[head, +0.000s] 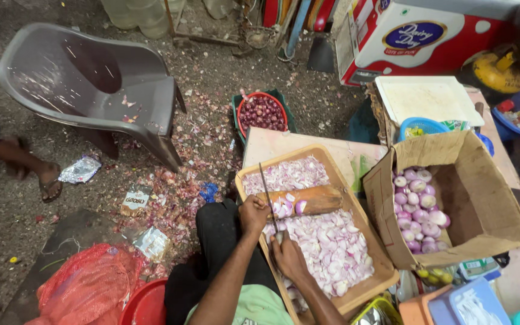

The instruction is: The person chops red onions on a wooden cutting board using a knife. They repeatedly pick up whole onions from a cardboard box, slice them into thin pieces, and place the chopped onions into a wooden tray.

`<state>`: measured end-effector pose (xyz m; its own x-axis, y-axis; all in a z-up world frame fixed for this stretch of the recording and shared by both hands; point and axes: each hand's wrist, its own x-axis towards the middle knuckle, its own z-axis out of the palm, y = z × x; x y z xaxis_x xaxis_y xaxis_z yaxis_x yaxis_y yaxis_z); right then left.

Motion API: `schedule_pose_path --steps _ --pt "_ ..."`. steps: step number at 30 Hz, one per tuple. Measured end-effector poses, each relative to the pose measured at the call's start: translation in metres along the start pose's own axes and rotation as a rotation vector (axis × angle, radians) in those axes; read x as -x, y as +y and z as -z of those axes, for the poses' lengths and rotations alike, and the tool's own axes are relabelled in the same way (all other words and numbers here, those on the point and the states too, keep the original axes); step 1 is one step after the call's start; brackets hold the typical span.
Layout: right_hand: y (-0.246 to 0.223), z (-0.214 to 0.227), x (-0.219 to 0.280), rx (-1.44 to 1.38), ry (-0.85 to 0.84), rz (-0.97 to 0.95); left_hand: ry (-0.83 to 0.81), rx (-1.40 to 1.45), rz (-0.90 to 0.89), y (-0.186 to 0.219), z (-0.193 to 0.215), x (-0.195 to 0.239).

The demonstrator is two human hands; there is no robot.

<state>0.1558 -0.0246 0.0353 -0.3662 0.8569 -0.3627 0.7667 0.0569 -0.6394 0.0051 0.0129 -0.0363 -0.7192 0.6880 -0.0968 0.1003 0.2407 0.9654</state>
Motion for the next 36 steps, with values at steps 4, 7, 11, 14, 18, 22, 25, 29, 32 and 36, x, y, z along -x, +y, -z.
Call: schedule_pose_path --steps 4,7,11,14,18,22,25,29,32,36 --pt "-0.007 -0.010 -0.025 0.068 0.100 0.116 -0.022 0.019 0.023 -0.003 0.002 0.001" --pt "-0.004 0.001 -0.008 -0.046 0.004 0.016 -0.017 0.032 -0.010 0.001 0.001 -0.006" --pt "0.007 -0.008 0.005 -0.091 0.002 0.056 -0.015 0.050 0.027 -0.003 0.002 -0.001" --pt "0.005 -0.015 -0.018 -0.082 0.017 0.082 -0.017 0.034 -0.006 0.005 0.007 -0.003" --pt "0.008 0.002 -0.015 -0.208 0.020 0.036 -0.101 -0.128 0.027 0.031 0.012 0.006" --pt "0.026 0.040 0.015 -0.427 0.052 -0.042 -0.263 -0.310 -0.456 0.040 -0.007 0.008" --pt "0.038 0.059 0.028 -0.526 0.131 0.001 -0.490 -0.398 -0.684 0.036 -0.031 -0.001" --pt "0.047 0.069 0.035 -0.599 0.165 -0.022 -0.554 -0.404 -0.740 0.032 -0.016 0.001" --pt "0.044 0.071 0.037 -0.599 0.209 -0.030 -0.575 -0.375 -0.627 0.043 0.014 0.027" --pt "0.034 0.075 0.033 -0.617 0.208 -0.018 -0.519 -0.367 -0.584 0.068 0.020 0.050"
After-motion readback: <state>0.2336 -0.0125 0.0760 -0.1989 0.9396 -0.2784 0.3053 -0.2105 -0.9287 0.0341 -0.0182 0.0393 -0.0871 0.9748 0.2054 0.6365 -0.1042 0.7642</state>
